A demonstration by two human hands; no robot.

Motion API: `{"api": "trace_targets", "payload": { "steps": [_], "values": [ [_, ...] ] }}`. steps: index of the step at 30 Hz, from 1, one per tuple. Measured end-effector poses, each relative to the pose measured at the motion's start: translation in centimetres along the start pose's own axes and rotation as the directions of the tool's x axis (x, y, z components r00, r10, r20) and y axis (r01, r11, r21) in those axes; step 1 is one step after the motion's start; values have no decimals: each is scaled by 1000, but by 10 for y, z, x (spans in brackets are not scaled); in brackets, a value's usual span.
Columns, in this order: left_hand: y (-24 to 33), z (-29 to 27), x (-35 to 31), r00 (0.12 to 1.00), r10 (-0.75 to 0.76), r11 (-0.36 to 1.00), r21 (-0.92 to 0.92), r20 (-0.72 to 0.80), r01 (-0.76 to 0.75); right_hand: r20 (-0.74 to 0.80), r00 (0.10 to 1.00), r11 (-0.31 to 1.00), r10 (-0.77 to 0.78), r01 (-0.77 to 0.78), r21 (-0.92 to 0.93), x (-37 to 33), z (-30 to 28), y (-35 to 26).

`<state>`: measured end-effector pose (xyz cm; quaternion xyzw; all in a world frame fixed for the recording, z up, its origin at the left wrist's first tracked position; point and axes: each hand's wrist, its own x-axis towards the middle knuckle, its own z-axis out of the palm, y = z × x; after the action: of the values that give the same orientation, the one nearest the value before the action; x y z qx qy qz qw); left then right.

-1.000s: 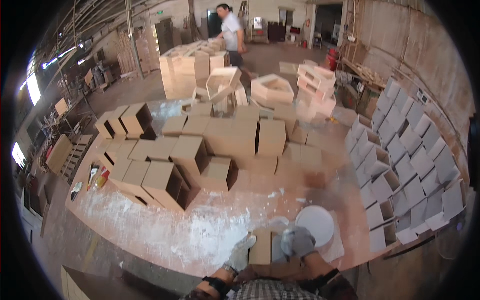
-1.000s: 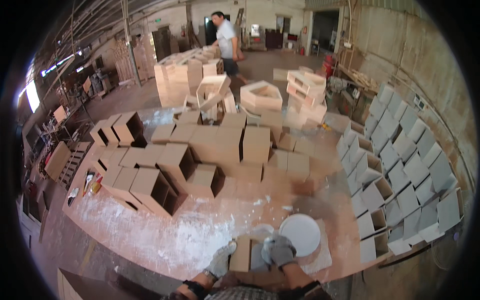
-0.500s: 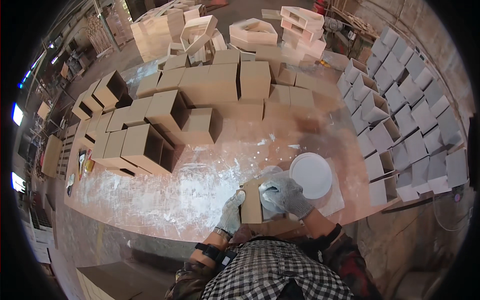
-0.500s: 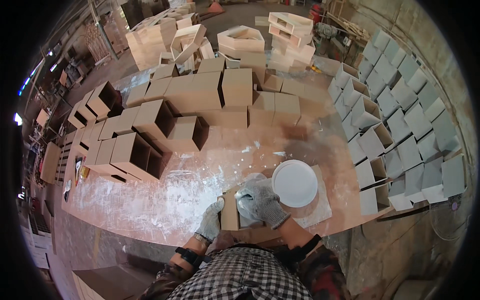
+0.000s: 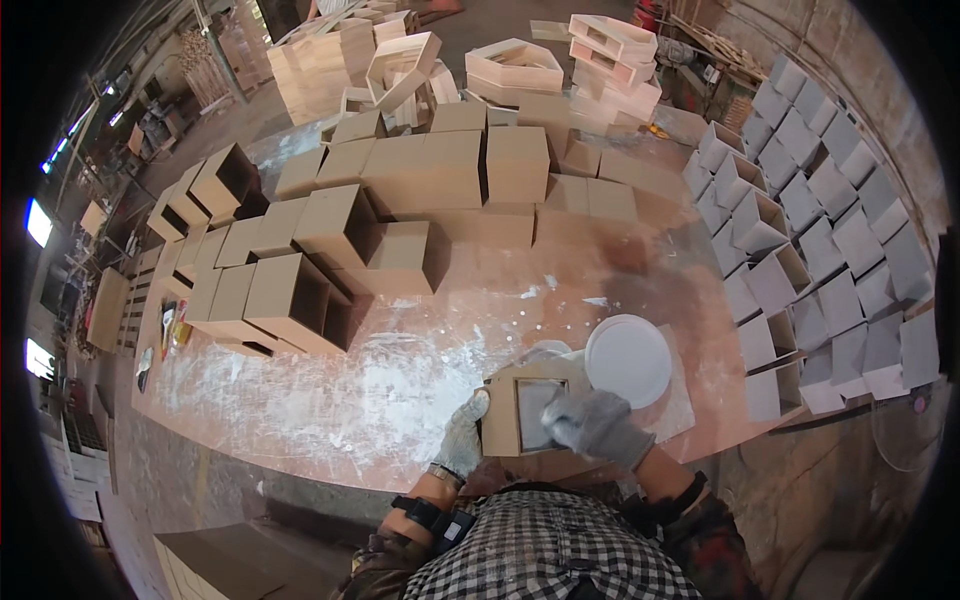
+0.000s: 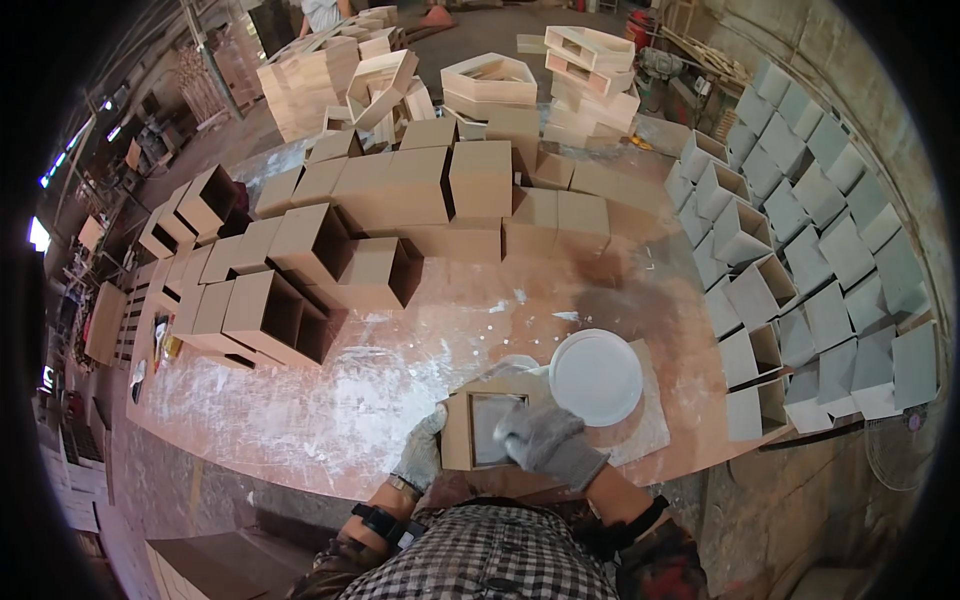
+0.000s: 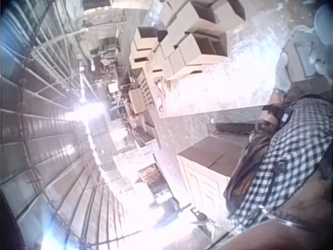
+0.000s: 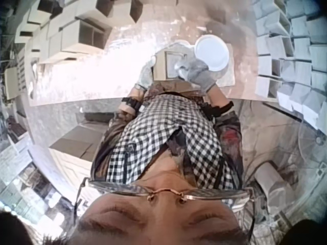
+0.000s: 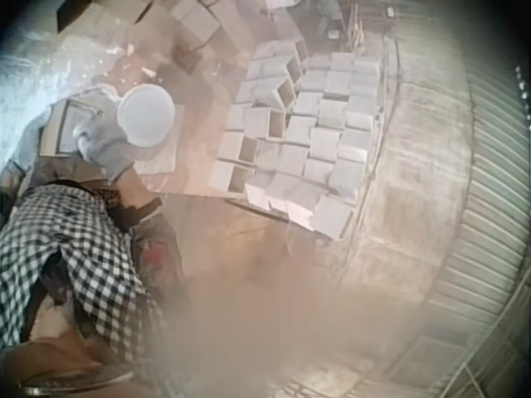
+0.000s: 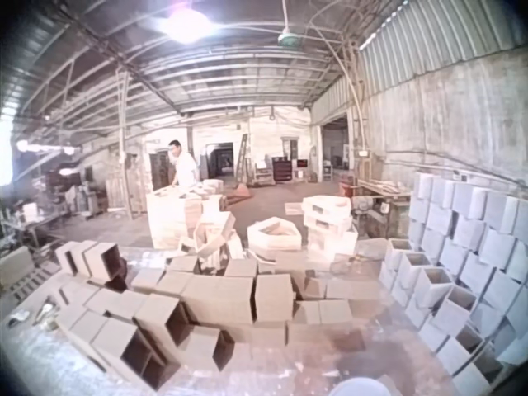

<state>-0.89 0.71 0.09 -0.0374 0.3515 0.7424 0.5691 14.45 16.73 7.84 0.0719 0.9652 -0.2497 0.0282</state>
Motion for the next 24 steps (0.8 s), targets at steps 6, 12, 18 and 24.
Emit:
{"api": "trace_targets", "payload": {
  "steps": [6, 12, 18, 24],
  "values": [
    [0, 2, -2, 999, 34, 999, 31, -3, -34, -458, 887, 991, 60, 1, 133, 21, 20, 9],
    [-5, -8, -3, 999, 13, 1000, 29, -32, -12, -488, 871, 987, -56, 121, 103, 1, 25, -37],
    [-10, 2, 4, 1000, 8, 1000, 20, 10, -8, -416, 865, 949, 282, -314, -11, 6, 28, 5],
    [-10, -7, -2, 998, 63, 997, 47, 29, -65, -534, 844, 994, 38, -89, -69, 6, 33, -37]
  ]
}}
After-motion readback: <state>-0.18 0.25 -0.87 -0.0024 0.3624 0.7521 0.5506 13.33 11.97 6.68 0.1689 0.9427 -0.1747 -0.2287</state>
